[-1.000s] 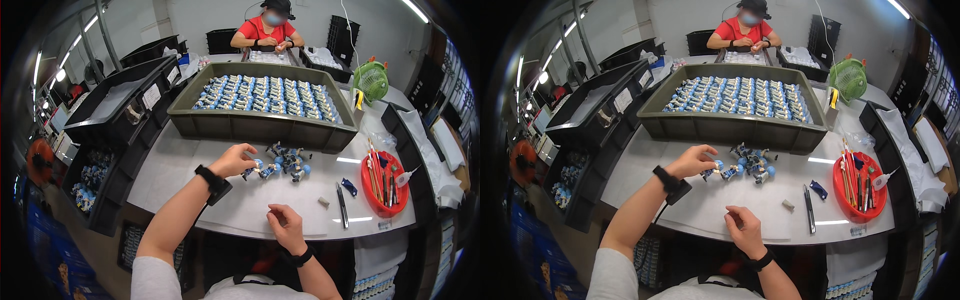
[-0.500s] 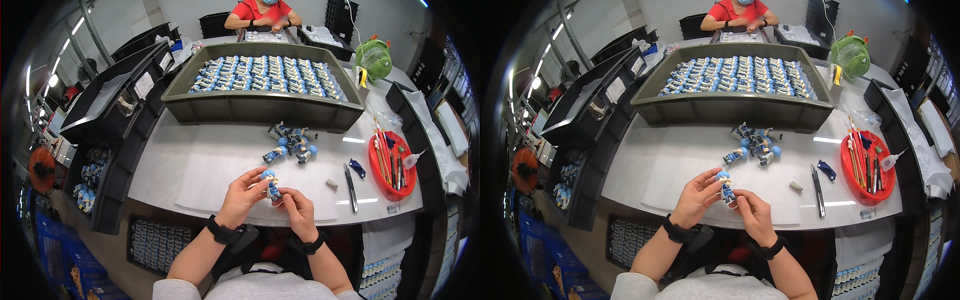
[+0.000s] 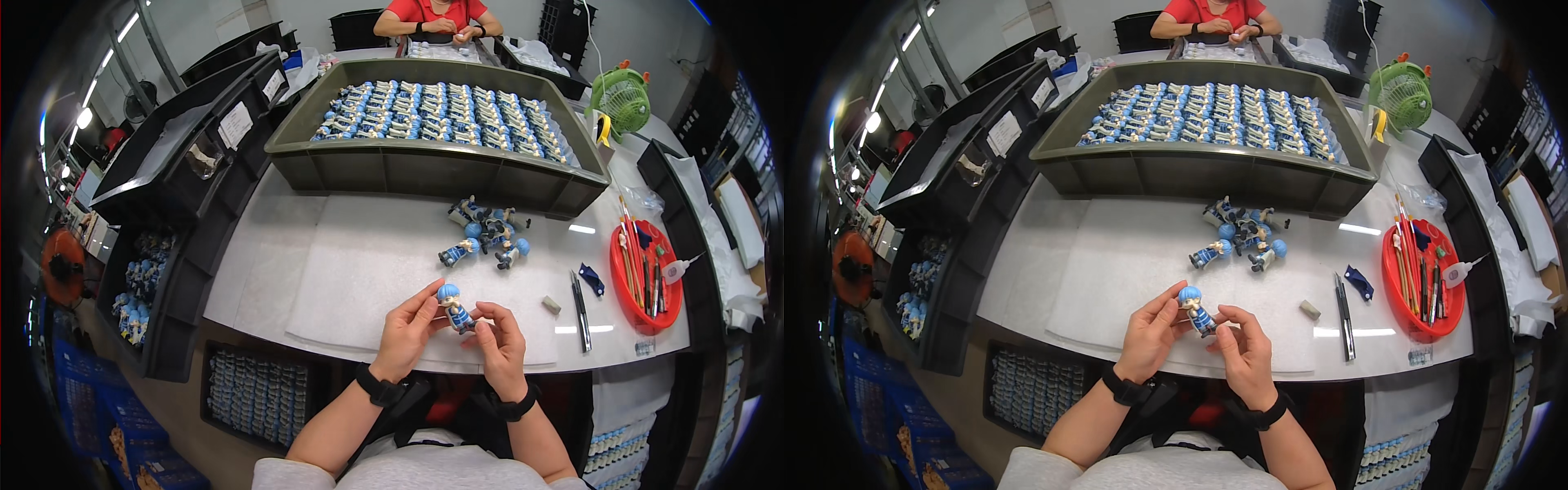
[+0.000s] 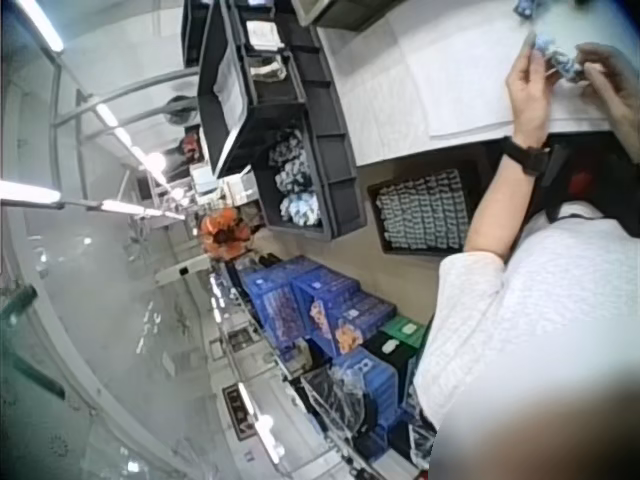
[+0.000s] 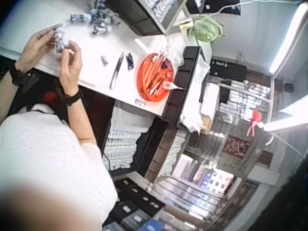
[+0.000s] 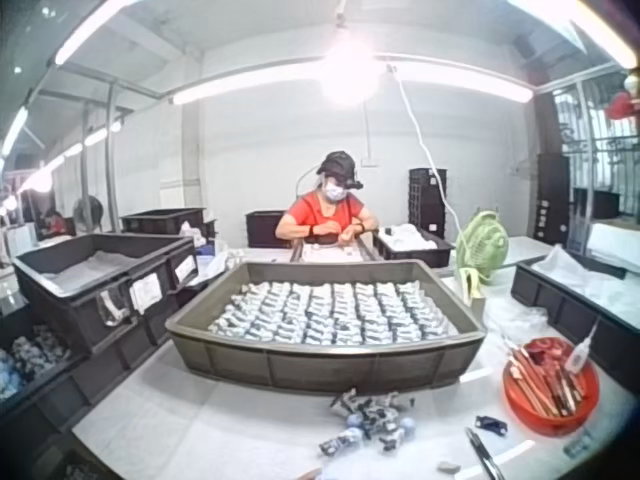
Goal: The person assembles small blue and white figurines by hand at a workbench. They pick up figurines from a tray, attach small red components, and place the finished units into a drawer. The process is repeated multiple times.
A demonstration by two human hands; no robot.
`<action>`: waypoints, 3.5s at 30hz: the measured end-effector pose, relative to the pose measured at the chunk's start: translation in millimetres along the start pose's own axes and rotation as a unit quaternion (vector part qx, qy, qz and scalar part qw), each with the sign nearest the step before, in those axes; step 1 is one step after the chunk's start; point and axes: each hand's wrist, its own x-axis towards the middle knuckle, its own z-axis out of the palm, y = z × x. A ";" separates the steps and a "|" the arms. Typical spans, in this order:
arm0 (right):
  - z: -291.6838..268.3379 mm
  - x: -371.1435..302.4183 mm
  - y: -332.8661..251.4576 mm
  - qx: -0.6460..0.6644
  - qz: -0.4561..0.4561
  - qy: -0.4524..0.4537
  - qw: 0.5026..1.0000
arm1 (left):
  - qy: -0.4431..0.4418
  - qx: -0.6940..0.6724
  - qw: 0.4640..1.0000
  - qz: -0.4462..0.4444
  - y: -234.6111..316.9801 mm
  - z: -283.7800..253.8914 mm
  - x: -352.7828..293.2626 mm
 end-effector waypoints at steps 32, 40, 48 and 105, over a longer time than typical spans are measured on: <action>-0.1 -0.4 1.3 -0.019 -0.034 0.017 0.999 | 0.043 0.021 0.999 -0.002 0.0 4.1 -2.4; 1.1 0.5 -0.5 -0.051 -0.028 0.020 0.998 | 0.006 0.033 0.998 0.050 -3.9 -0.5 -4.3; 0.9 0.5 0.4 -0.057 -0.024 0.027 0.998 | -0.016 0.021 0.998 0.064 -5.0 -1.2 -4.9; -428.7 -266.6 1.4 -0.266 0.048 0.612 0.743 | -0.005 0.320 0.942 0.105 56.7 55.4 -37.2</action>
